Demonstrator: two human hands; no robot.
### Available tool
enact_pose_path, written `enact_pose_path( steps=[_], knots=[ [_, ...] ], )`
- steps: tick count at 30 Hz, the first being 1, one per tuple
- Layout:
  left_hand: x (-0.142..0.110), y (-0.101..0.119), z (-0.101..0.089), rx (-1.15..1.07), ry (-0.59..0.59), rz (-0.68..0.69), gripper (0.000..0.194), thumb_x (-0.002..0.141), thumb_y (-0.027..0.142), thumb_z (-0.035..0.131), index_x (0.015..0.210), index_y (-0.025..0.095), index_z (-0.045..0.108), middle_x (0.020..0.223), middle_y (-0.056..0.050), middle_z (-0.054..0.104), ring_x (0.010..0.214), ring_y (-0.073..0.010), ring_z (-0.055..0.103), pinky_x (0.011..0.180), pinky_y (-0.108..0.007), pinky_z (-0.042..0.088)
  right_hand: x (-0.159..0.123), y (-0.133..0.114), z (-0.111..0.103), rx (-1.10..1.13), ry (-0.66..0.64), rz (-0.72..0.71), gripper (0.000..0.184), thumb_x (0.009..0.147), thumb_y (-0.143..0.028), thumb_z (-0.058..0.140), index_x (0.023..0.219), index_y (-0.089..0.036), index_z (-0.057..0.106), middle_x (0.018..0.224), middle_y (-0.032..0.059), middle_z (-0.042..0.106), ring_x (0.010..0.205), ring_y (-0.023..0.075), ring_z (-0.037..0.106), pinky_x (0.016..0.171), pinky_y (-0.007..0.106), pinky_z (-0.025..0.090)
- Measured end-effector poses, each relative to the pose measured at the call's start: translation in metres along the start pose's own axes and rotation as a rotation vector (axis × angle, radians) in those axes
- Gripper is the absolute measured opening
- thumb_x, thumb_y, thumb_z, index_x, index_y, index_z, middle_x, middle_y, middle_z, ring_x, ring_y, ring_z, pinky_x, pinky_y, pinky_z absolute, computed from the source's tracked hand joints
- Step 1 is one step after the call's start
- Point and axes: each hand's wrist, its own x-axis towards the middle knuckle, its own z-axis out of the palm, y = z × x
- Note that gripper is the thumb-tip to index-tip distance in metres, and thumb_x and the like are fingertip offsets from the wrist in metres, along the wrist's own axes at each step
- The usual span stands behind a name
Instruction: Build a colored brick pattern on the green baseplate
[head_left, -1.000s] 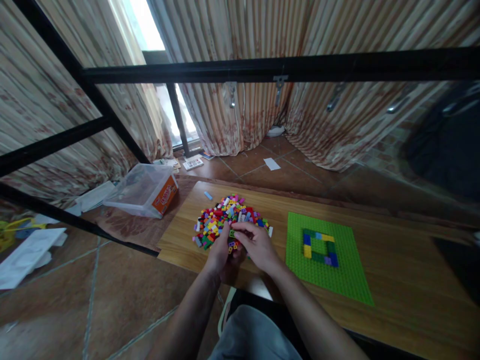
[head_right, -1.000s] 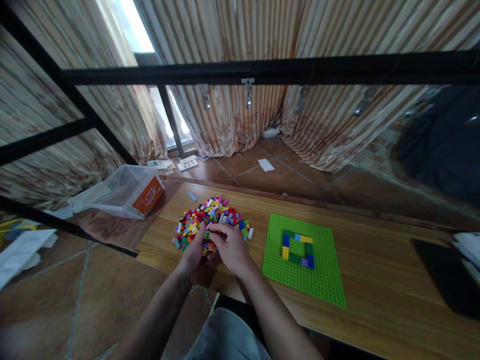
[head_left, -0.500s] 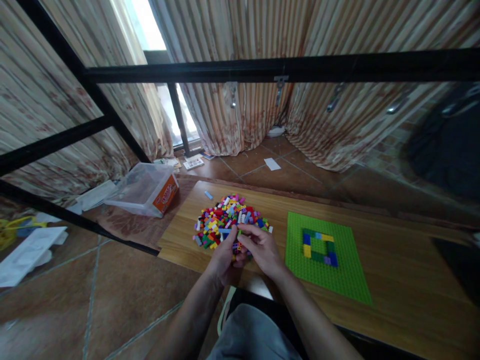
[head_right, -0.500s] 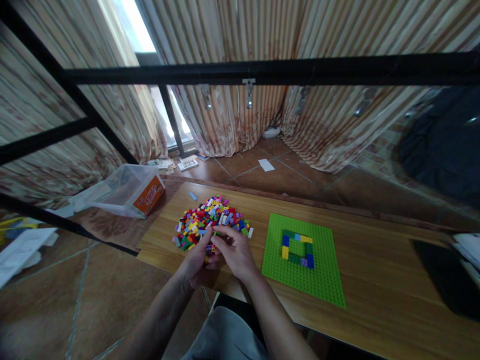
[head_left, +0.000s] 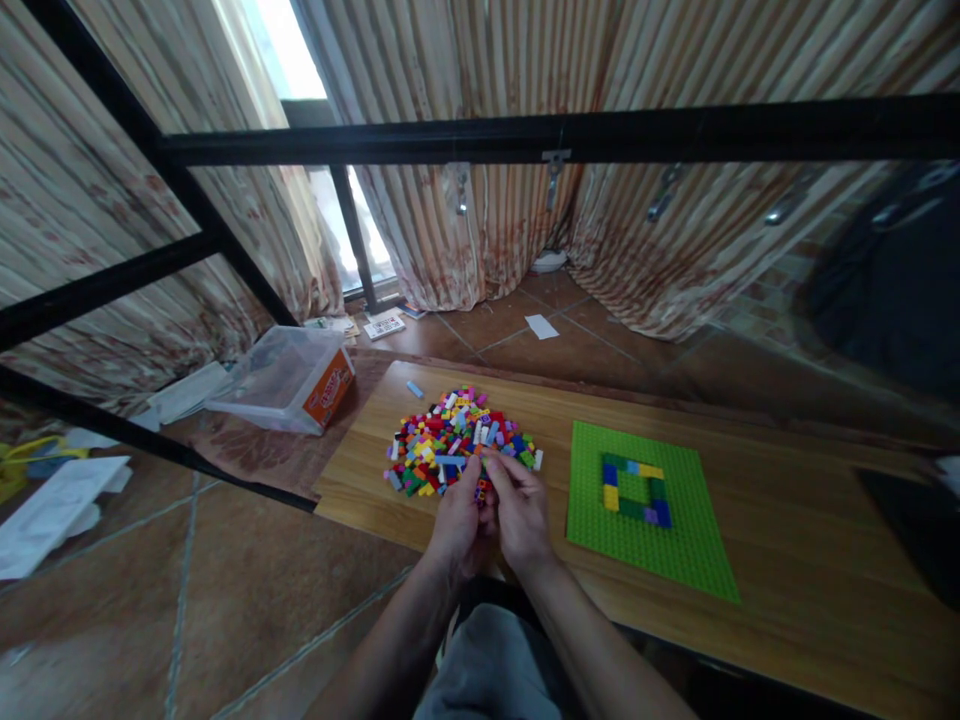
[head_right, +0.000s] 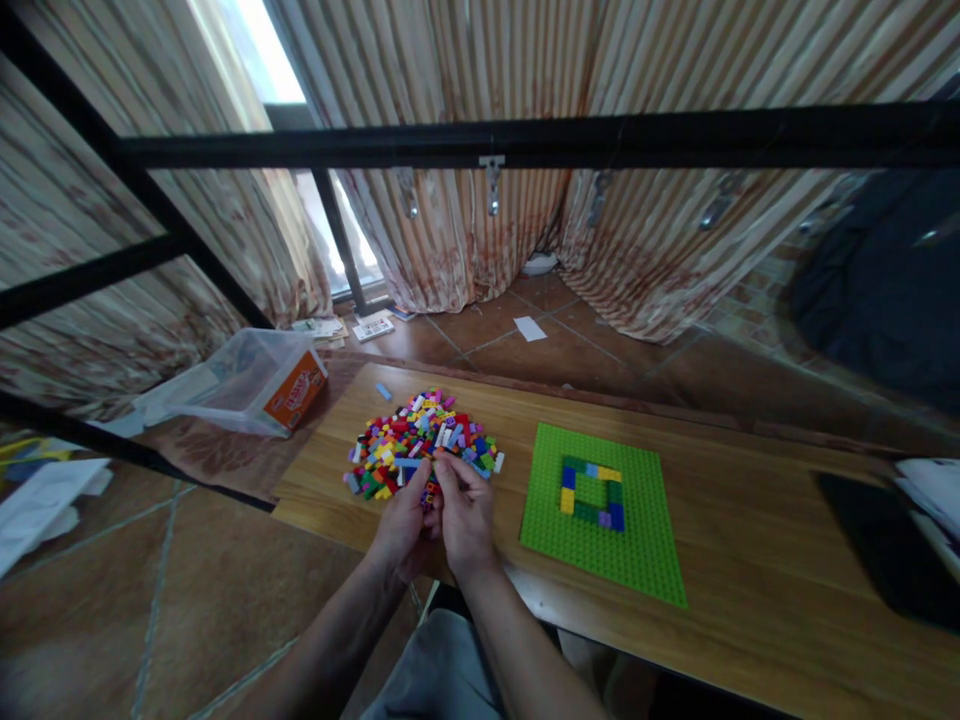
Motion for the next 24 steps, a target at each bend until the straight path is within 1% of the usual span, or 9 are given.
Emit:
enact_pose_path(
  steps=[3, 4, 6, 8, 9, 12, 16, 20, 24],
  knots=[
    [0.001, -0.001, 0.000, -0.033, -0.016, -0.011, 0.050, 0.071, 0.059, 0.067, 0.056, 0.016, 0.045, 0.041, 0.008, 0.035, 0.033, -0.0015, 0.023, 0.035, -0.017, 0.016, 0.001, 0.000, 0.001, 0.037, 0.030, 0.073, 0.044, 0.074, -0.050, 0.068, 0.105, -0.019, 0.071, 0.046, -0.0063, 0.050, 0.037, 0.0076, 0.037, 0.033, 0.019, 0.027],
    [0.002, -0.001, 0.000, -0.043, -0.023, -0.016, 0.048, 0.072, 0.058, 0.067, 0.058, 0.016, 0.046, 0.043, 0.008, 0.037, 0.034, -0.0015, 0.023, 0.036, -0.017, 0.016, 0.002, 0.000, 0.002, 0.038, 0.029, 0.083, 0.045, 0.074, -0.050, 0.068, 0.106, -0.019, 0.070, 0.047, -0.0063, 0.051, 0.037, 0.0079, 0.039, 0.034, 0.019, 0.028],
    [0.004, 0.000, -0.002, -0.030, -0.024, -0.001, 0.043, 0.073, 0.055, 0.066, 0.062, 0.016, 0.050, 0.047, 0.006, 0.042, 0.036, -0.0027, 0.027, 0.036, -0.017, 0.019, 0.003, -0.002, 0.001, 0.010, 0.033, 0.045, 0.042, 0.075, -0.049, 0.068, 0.105, -0.019, 0.070, 0.056, -0.0033, 0.061, 0.044, 0.0102, 0.050, 0.040, 0.021, 0.039],
    [0.006, 0.000, -0.006, 0.059, 0.013, 0.109, 0.037, 0.074, 0.050, 0.067, 0.067, 0.016, 0.056, 0.052, 0.005, 0.047, 0.041, -0.0053, 0.035, 0.040, -0.018, 0.025, 0.006, -0.003, -0.002, -0.079, 0.042, -0.048, 0.036, 0.075, -0.045, 0.067, 0.100, -0.020, 0.072, 0.076, 0.0022, 0.071, 0.064, 0.0146, 0.062, 0.058, 0.026, 0.050],
    [0.008, 0.001, -0.009, 0.140, 0.045, 0.202, 0.032, 0.075, 0.046, 0.068, 0.069, 0.016, 0.058, 0.054, 0.004, 0.049, 0.045, -0.0068, 0.040, 0.043, -0.018, 0.029, 0.007, -0.004, -0.005, -0.153, 0.038, -0.097, 0.032, 0.076, -0.042, 0.067, 0.099, -0.020, 0.072, 0.087, 0.0042, 0.073, 0.075, 0.0168, 0.065, 0.067, 0.029, 0.052],
    [0.012, 0.002, -0.017, 0.405, 0.124, 0.482, 0.017, 0.074, 0.033, 0.071, 0.074, 0.017, 0.064, 0.062, 0.002, 0.056, 0.059, -0.0115, 0.048, 0.055, -0.019, 0.036, 0.011, -0.007, -0.014, -0.431, 0.006, -0.236, 0.025, 0.080, -0.035, 0.063, 0.097, -0.022, 0.073, 0.100, 0.0059, 0.072, 0.092, 0.0206, 0.065, 0.085, 0.036, 0.051],
    [0.016, 0.002, -0.021, 0.571, 0.207, 0.652, 0.016, 0.069, 0.024, 0.075, 0.083, 0.022, 0.067, 0.077, -0.002, 0.060, 0.077, -0.0188, 0.053, 0.068, -0.023, 0.041, 0.012, -0.007, -0.023, -0.677, -0.050, -0.398, 0.022, 0.082, -0.024, 0.056, 0.096, -0.023, 0.073, 0.099, 0.0061, 0.071, 0.094, 0.0202, 0.064, 0.090, 0.038, 0.049],
    [0.022, -0.002, -0.022, 0.765, 0.258, 0.805, 0.018, 0.071, 0.024, 0.073, 0.088, 0.023, 0.065, 0.090, -0.006, 0.058, 0.092, -0.0240, 0.055, 0.085, -0.032, 0.043, 0.012, -0.003, -0.027, -0.797, -0.095, -0.440, 0.029, 0.082, -0.017, 0.050, 0.101, -0.023, 0.071, 0.100, 0.0071, 0.069, 0.094, 0.0196, 0.063, 0.089, 0.037, 0.050],
    [0.028, -0.008, -0.025, 0.923, 0.270, 0.882, 0.023, 0.077, 0.028, 0.069, 0.098, 0.023, 0.063, 0.100, -0.009, 0.057, 0.097, -0.0257, 0.055, 0.091, -0.038, 0.043, 0.010, 0.000, -0.031, -0.852, -0.135, -0.453, 0.034, 0.082, -0.013, 0.047, 0.106, -0.022, 0.069, 0.105, 0.0076, 0.067, 0.099, 0.0197, 0.061, 0.094, 0.038, 0.048]
  ],
)
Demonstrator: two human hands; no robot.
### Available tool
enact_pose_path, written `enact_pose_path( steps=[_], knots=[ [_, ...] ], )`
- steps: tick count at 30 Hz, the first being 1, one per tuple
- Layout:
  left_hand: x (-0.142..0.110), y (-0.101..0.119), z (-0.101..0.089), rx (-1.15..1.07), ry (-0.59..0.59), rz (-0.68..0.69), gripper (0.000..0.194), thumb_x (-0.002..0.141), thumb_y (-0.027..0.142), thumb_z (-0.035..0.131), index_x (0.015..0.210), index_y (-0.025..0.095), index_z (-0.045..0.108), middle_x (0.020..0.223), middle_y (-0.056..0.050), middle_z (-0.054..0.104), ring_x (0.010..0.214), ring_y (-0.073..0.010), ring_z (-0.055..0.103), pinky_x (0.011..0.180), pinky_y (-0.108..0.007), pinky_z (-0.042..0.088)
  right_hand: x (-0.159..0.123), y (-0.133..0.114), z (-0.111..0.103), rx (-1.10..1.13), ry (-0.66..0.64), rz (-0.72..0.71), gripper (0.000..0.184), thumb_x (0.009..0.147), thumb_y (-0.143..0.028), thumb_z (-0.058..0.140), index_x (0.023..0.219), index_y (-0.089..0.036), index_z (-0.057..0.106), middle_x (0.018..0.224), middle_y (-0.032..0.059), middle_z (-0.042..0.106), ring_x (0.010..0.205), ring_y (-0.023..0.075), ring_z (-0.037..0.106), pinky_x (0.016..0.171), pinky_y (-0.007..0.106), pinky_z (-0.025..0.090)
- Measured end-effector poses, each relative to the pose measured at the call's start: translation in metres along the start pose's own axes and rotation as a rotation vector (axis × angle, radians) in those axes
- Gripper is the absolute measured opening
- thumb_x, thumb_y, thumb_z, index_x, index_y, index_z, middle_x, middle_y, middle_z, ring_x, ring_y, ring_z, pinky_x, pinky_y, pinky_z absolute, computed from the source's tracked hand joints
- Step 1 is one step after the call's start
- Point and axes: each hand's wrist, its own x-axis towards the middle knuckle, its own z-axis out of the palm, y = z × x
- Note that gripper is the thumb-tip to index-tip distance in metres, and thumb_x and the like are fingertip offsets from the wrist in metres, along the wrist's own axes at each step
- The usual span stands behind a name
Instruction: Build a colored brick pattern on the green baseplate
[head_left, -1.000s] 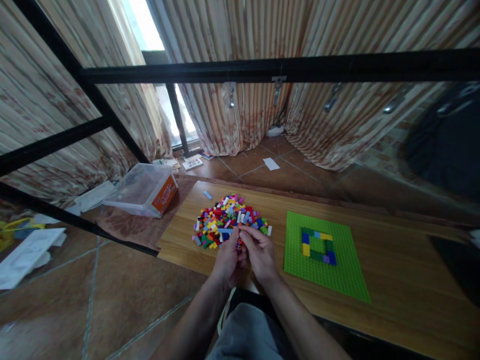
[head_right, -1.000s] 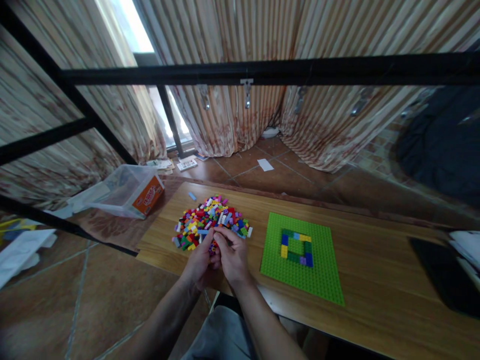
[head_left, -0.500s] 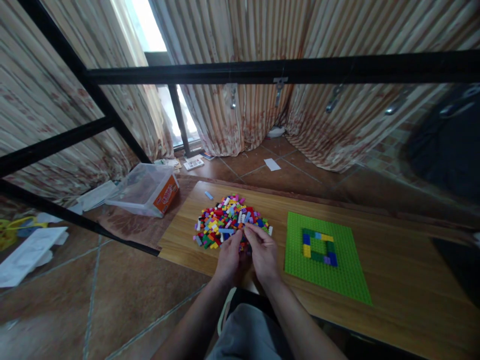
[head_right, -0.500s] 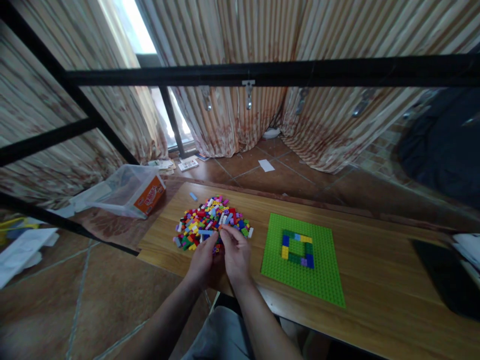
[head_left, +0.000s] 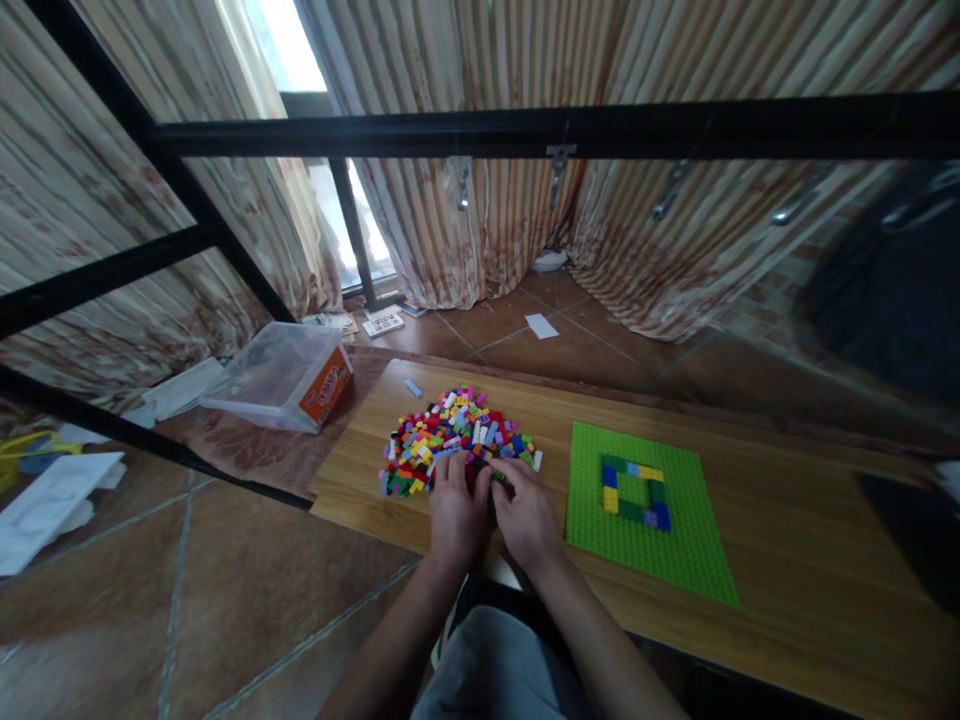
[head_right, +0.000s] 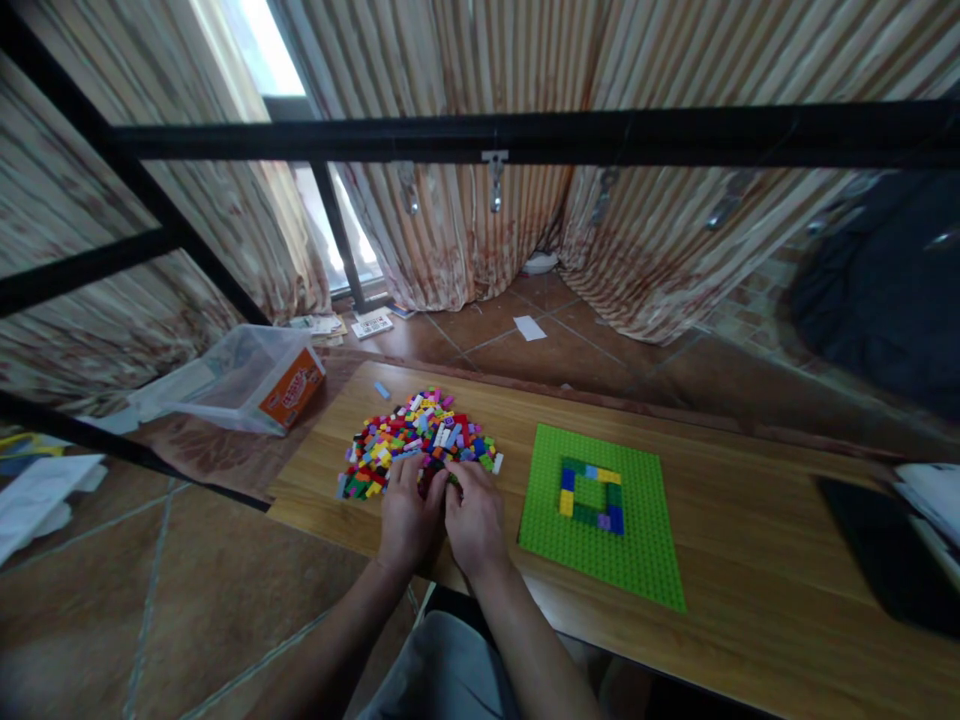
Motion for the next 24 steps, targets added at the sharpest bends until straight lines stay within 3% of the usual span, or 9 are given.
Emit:
enact_pose_path(
  steps=[4, 10, 15, 20, 24],
  knots=[
    [-0.002, -0.003, 0.002, 0.065, -0.017, 0.074, 0.027, 0.082, 0.030, 0.063, 0.107, 0.022, 0.060, 0.110, -0.012, 0.055, 0.105, -0.0270, 0.054, 0.094, -0.041, 0.043, -0.004, 0.002, -0.003, 0.005, 0.013, 0.022, 0.035, 0.082, -0.014, 0.048, 0.112, -0.020, 0.065, 0.112, 0.0087, 0.063, 0.101, 0.0197, 0.060, 0.093, 0.036, 0.050],
    [-0.003, -0.002, 0.003, 0.077, 0.001, 0.128, 0.024, 0.088, 0.028, 0.053, 0.109, 0.020, 0.061, 0.117, -0.013, 0.054, 0.116, -0.0270, 0.049, 0.104, -0.042, 0.037, -0.011, 0.006, -0.009, -0.004, 0.042, 0.007, 0.035, 0.082, -0.015, 0.051, 0.114, -0.021, 0.062, 0.116, 0.0086, 0.061, 0.088, 0.0175, 0.063, 0.084, 0.035, 0.053],
    [-0.001, -0.001, -0.001, -0.004, 0.017, 0.129, 0.025, 0.090, 0.022, 0.047, 0.110, 0.020, 0.062, 0.120, -0.013, 0.056, 0.122, -0.0254, 0.048, 0.108, -0.041, 0.034, -0.025, 0.004, -0.015, -0.043, 0.103, -0.047, 0.025, 0.086, -0.017, 0.050, 0.105, -0.021, 0.064, 0.105, 0.0082, 0.064, 0.093, 0.0186, 0.061, 0.085, 0.033, 0.051],
    [0.002, -0.010, -0.007, -0.042, 0.029, 0.213, 0.027, 0.091, 0.018, 0.044, 0.111, 0.019, 0.062, 0.119, -0.011, 0.060, 0.119, -0.0224, 0.052, 0.105, -0.041, 0.040, -0.045, -0.004, -0.008, -0.104, -0.051, -0.157, 0.020, 0.090, -0.016, 0.045, 0.093, -0.021, 0.065, 0.088, 0.0052, 0.065, 0.084, 0.0173, 0.060, 0.077, 0.030, 0.048],
    [0.004, -0.013, -0.015, -0.010, 0.044, 0.295, 0.030, 0.094, 0.017, 0.038, 0.114, 0.019, 0.060, 0.120, -0.010, 0.060, 0.114, -0.0198, 0.055, 0.099, -0.038, 0.046, -0.049, -0.006, 0.006, -0.215, -0.187, -0.259, 0.020, 0.084, -0.009, 0.045, 0.078, -0.018, 0.062, 0.079, 0.0061, 0.062, 0.080, 0.0199, 0.055, 0.072, 0.032, 0.046]
  ],
)
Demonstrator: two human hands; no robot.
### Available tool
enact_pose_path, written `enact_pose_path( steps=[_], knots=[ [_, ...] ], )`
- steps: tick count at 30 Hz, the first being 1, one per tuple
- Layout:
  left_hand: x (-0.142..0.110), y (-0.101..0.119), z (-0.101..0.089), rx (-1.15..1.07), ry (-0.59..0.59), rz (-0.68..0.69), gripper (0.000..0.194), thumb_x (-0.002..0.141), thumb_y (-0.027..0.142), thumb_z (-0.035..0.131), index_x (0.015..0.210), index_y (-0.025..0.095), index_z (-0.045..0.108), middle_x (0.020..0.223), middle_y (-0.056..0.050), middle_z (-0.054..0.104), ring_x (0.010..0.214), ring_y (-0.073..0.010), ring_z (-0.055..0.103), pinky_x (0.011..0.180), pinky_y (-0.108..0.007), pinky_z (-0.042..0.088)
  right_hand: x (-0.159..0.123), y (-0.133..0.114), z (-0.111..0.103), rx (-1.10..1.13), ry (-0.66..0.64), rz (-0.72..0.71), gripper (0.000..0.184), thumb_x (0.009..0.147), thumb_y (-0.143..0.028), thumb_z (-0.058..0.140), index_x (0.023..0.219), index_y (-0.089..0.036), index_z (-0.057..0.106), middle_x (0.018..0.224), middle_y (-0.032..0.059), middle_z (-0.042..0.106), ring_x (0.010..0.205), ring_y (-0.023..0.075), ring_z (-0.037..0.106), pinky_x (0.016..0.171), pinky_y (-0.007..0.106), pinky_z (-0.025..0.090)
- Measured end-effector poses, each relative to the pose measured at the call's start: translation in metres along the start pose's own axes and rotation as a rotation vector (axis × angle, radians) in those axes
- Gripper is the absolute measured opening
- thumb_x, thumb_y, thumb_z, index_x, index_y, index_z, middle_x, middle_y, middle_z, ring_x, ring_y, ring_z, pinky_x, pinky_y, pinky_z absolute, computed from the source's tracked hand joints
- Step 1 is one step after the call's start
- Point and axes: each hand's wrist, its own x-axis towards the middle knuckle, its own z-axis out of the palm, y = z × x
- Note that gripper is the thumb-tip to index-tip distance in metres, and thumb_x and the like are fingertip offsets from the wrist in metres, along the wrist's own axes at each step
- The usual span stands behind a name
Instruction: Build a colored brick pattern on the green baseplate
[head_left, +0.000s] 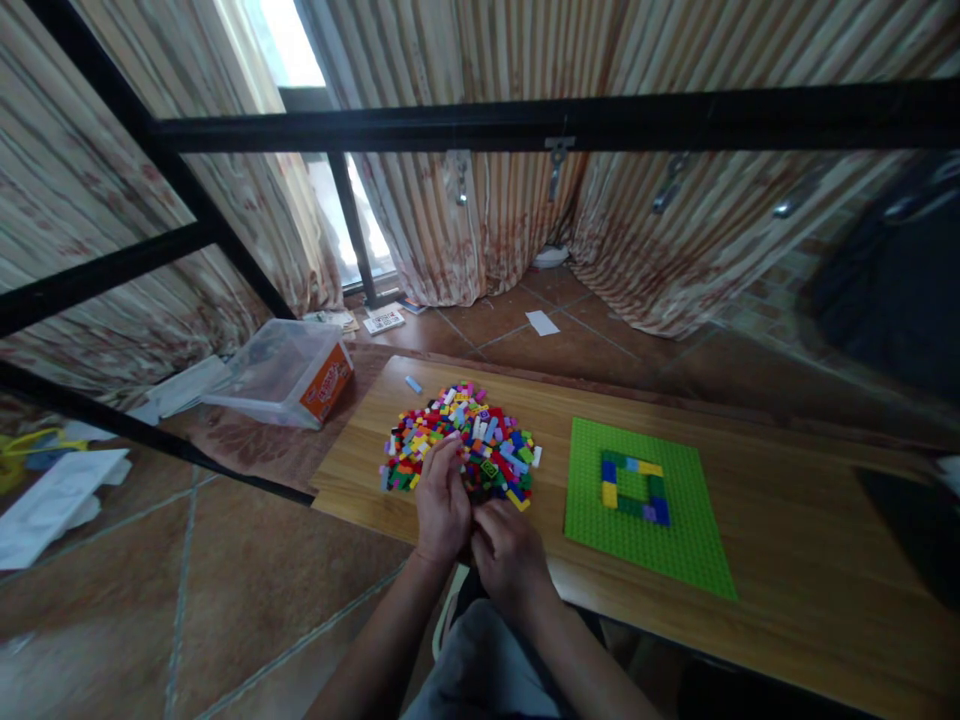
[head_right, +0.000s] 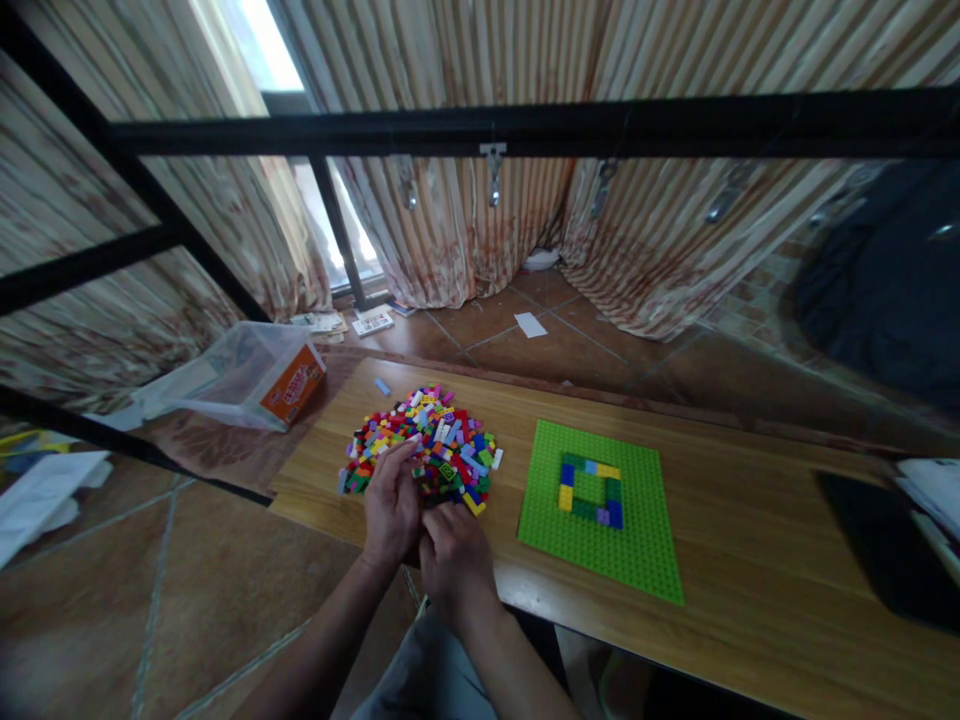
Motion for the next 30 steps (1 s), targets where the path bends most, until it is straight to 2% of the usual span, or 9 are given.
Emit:
enact_pose_path(
  steps=[3, 7, 11, 14, 18, 23, 26, 28, 30],
  knots=[
    [0.003, 0.001, -0.013, 0.013, 0.023, 0.017, 0.029, 0.094, 0.017, 0.039, 0.113, 0.021, 0.061, 0.116, -0.008, 0.061, 0.108, -0.0183, 0.058, 0.095, -0.036, 0.048, 0.007, 0.001, 0.006, -0.047, -0.079, -0.054, 0.018, 0.081, -0.007, 0.048, 0.080, -0.018, 0.063, 0.083, 0.0072, 0.062, 0.084, 0.0218, 0.054, 0.076, 0.034, 0.046],
    [0.003, -0.004, -0.042, 0.094, 0.063, 0.009, 0.025, 0.091, 0.020, 0.046, 0.112, 0.021, 0.060, 0.113, -0.008, 0.061, 0.106, -0.0194, 0.059, 0.089, -0.035, 0.050, 0.016, 0.002, 0.006, -0.028, -0.065, -0.050, 0.024, 0.085, -0.009, 0.049, 0.103, -0.015, 0.064, 0.099, 0.0104, 0.064, 0.096, 0.0234, 0.053, 0.085, 0.038, 0.047],
    [-0.003, -0.018, -0.076, 0.296, 0.124, -0.153, 0.032, 0.085, 0.027, 0.054, 0.116, 0.019, 0.057, 0.115, -0.009, 0.059, 0.090, -0.0183, 0.061, 0.069, -0.028, 0.052, 0.014, 0.004, 0.003, 0.039, -0.011, -0.059, 0.024, 0.089, -0.012, 0.047, 0.106, -0.016, 0.064, 0.100, 0.0095, 0.065, 0.095, 0.0219, 0.054, 0.086, 0.037, 0.048],
    [-0.007, -0.027, -0.093, 0.478, 0.036, -0.269, 0.044, 0.078, 0.032, 0.062, 0.118, 0.017, 0.055, 0.109, -0.009, 0.062, 0.086, -0.0205, 0.062, 0.070, -0.031, 0.052, 0.006, 0.004, 0.002, 0.065, 0.014, -0.071, 0.023, 0.089, -0.011, 0.047, 0.103, -0.018, 0.065, 0.100, 0.0076, 0.066, 0.095, 0.0209, 0.056, 0.086, 0.036, 0.048],
    [-0.007, -0.031, -0.096, 0.567, -0.079, -0.366, 0.045, 0.077, 0.032, 0.061, 0.118, 0.015, 0.056, 0.100, -0.008, 0.067, 0.090, -0.0232, 0.063, 0.081, -0.037, 0.050, -0.002, 0.003, 0.003, 0.079, 0.050, -0.081, 0.021, 0.090, -0.013, 0.048, 0.098, -0.019, 0.066, 0.097, 0.0068, 0.068, 0.092, 0.0202, 0.058, 0.083, 0.035, 0.049],
    [0.001, -0.029, -0.092, 0.561, -0.070, -0.462, 0.039, 0.081, 0.029, 0.053, 0.117, 0.014, 0.058, 0.093, -0.008, 0.069, 0.084, -0.0220, 0.065, 0.079, -0.035, 0.050, -0.006, 0.006, 0.003, 0.105, 0.060, -0.075, 0.020, 0.089, -0.012, 0.048, 0.096, -0.019, 0.066, 0.095, 0.0068, 0.068, 0.090, 0.0196, 0.060, 0.080, 0.034, 0.050],
    [0.004, -0.024, -0.095, 0.521, -0.015, -0.518, 0.038, 0.082, 0.030, 0.052, 0.116, 0.014, 0.060, 0.087, -0.007, 0.069, 0.077, -0.0204, 0.065, 0.073, -0.032, 0.051, -0.007, 0.005, 0.000, 0.114, 0.068, -0.060, 0.021, 0.089, -0.012, 0.048, 0.096, -0.020, 0.066, 0.095, 0.0068, 0.068, 0.090, 0.0198, 0.061, 0.080, 0.035, 0.050],
    [0.002, -0.018, -0.098, 0.470, 0.019, -0.529, 0.037, 0.081, 0.033, 0.053, 0.112, 0.015, 0.062, 0.087, -0.007, 0.069, 0.075, -0.0204, 0.065, 0.071, -0.031, 0.051, -0.009, 0.002, -0.003, 0.121, 0.077, -0.046, 0.022, 0.089, -0.012, 0.048, 0.098, -0.020, 0.066, 0.094, 0.0067, 0.069, 0.090, 0.0198, 0.061, 0.079, 0.035, 0.051],
    [-0.002, -0.010, -0.096, 0.361, -0.021, -0.492, 0.035, 0.079, 0.036, 0.055, 0.106, 0.016, 0.064, 0.090, -0.007, 0.070, 0.078, -0.0211, 0.065, 0.071, -0.031, 0.051, -0.010, -0.003, -0.008, 0.131, 0.082, -0.036, 0.025, 0.088, -0.011, 0.047, 0.104, -0.019, 0.064, 0.096, 0.0070, 0.069, 0.091, 0.0197, 0.062, 0.080, 0.035, 0.052]
  ],
)
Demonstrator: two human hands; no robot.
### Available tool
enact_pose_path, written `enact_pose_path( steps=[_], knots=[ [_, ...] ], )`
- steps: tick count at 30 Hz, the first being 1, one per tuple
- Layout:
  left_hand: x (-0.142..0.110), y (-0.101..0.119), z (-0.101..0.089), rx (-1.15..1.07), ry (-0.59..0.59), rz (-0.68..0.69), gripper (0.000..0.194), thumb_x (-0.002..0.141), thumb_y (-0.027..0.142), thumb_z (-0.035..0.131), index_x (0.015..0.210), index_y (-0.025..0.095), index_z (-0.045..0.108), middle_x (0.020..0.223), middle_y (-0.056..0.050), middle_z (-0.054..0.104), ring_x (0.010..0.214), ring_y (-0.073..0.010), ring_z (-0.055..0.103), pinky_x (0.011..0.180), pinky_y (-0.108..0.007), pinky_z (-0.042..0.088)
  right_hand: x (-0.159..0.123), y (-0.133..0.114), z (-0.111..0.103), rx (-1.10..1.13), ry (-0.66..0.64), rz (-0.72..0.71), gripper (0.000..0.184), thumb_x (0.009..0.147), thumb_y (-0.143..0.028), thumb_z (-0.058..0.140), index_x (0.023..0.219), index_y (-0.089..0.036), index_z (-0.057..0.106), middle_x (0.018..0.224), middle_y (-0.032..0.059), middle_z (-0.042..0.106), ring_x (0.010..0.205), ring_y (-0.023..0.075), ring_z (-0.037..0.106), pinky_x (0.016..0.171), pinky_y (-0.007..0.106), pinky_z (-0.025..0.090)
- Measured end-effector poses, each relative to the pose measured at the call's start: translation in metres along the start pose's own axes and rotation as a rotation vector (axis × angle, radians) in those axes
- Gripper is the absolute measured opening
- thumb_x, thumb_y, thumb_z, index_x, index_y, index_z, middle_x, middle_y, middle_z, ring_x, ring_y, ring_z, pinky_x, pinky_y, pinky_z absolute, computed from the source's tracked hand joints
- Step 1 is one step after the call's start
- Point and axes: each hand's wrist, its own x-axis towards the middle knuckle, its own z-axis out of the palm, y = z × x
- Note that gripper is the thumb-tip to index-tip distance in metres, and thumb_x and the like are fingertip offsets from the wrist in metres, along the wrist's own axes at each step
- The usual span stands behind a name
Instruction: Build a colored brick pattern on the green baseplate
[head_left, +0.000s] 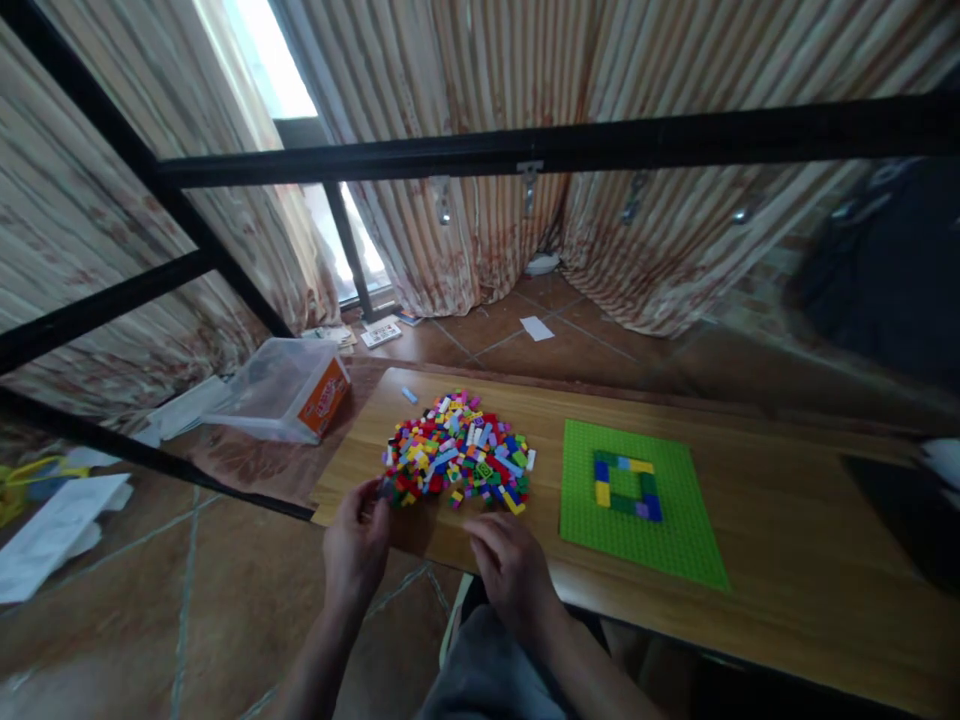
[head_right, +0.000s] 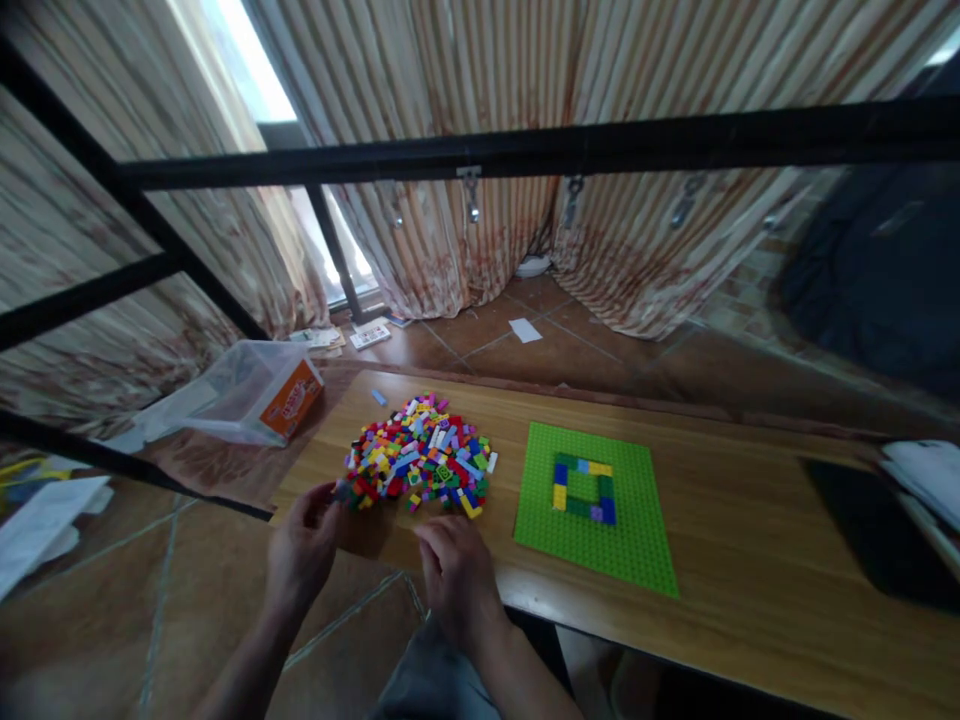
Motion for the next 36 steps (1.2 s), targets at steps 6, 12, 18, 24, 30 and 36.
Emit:
enact_pose_path(
  steps=[6, 12, 18, 24, 30, 36],
  knots=[
    [-0.046, 0.033, 0.026, -0.472, -0.512, 0.097, 0.026, 0.077, 0.037, 0.062, 0.092, 0.018, 0.070, 0.094, -0.007, 0.072, 0.091, -0.0221, 0.066, 0.083, -0.031, 0.052, -0.013, -0.005, -0.019, 0.038, 0.034, 0.050, 0.039, 0.088, -0.013, 0.049, 0.126, -0.020, 0.053, 0.117, 0.0094, 0.064, 0.108, 0.0199, 0.058, 0.093, 0.036, 0.050],
    [-0.078, 0.062, 0.071, -0.573, -0.864, 0.056, 0.024, 0.080, 0.035, 0.058, 0.090, 0.017, 0.070, 0.086, -0.005, 0.072, 0.083, -0.0208, 0.066, 0.077, -0.031, 0.053, -0.040, 0.008, -0.055, 0.049, 0.096, 0.200, 0.030, 0.090, -0.016, 0.048, 0.115, -0.024, 0.063, 0.104, 0.0063, 0.069, 0.095, 0.0174, 0.065, 0.084, 0.031, 0.055],
    [-0.070, 0.052, 0.067, -0.275, -0.457, 0.301, 0.024, 0.082, 0.033, 0.053, 0.098, 0.020, 0.066, 0.091, -0.006, 0.067, 0.081, -0.0196, 0.064, 0.076, -0.033, 0.053, -0.082, 0.021, -0.093, 0.052, 0.223, 0.456, 0.025, 0.089, -0.034, 0.053, 0.107, -0.025, 0.068, 0.109, 0.0073, 0.071, 0.099, 0.0222, 0.067, 0.080, 0.033, 0.058],
    [-0.028, 0.011, 0.016, 0.127, 0.007, 0.147, 0.049, 0.077, 0.043, 0.058, 0.117, 0.015, 0.056, 0.103, -0.011, 0.060, 0.081, -0.0223, 0.062, 0.074, -0.038, 0.053, -0.109, 0.037, -0.107, 0.105, 0.238, 0.630, 0.037, 0.082, -0.047, 0.059, 0.109, -0.025, 0.069, 0.114, 0.0091, 0.069, 0.099, 0.0248, 0.068, 0.069, 0.029, 0.060],
    [-0.006, -0.003, 0.012, 0.200, -0.072, 0.151, 0.056, 0.073, 0.027, 0.061, 0.125, 0.013, 0.049, 0.114, -0.015, 0.062, 0.100, -0.0258, 0.062, 0.086, -0.040, 0.051, -0.107, 0.031, -0.111, 0.119, 0.192, 0.678, 0.040, 0.080, -0.051, 0.060, 0.108, -0.025, 0.069, 0.115, 0.0063, 0.069, 0.102, 0.0240, 0.067, 0.069, 0.027, 0.059],
    [-0.006, 0.001, 0.021, 0.107, -0.126, 0.169, 0.053, 0.079, 0.020, 0.056, 0.130, 0.015, 0.045, 0.111, -0.014, 0.063, 0.098, -0.0231, 0.064, 0.084, -0.039, 0.052, -0.121, 0.030, -0.110, 0.017, 0.232, 0.706, 0.041, 0.076, -0.054, 0.062, 0.104, -0.025, 0.071, 0.108, 0.0055, 0.072, 0.101, 0.0254, 0.067, 0.081, 0.033, 0.057]
  ],
)
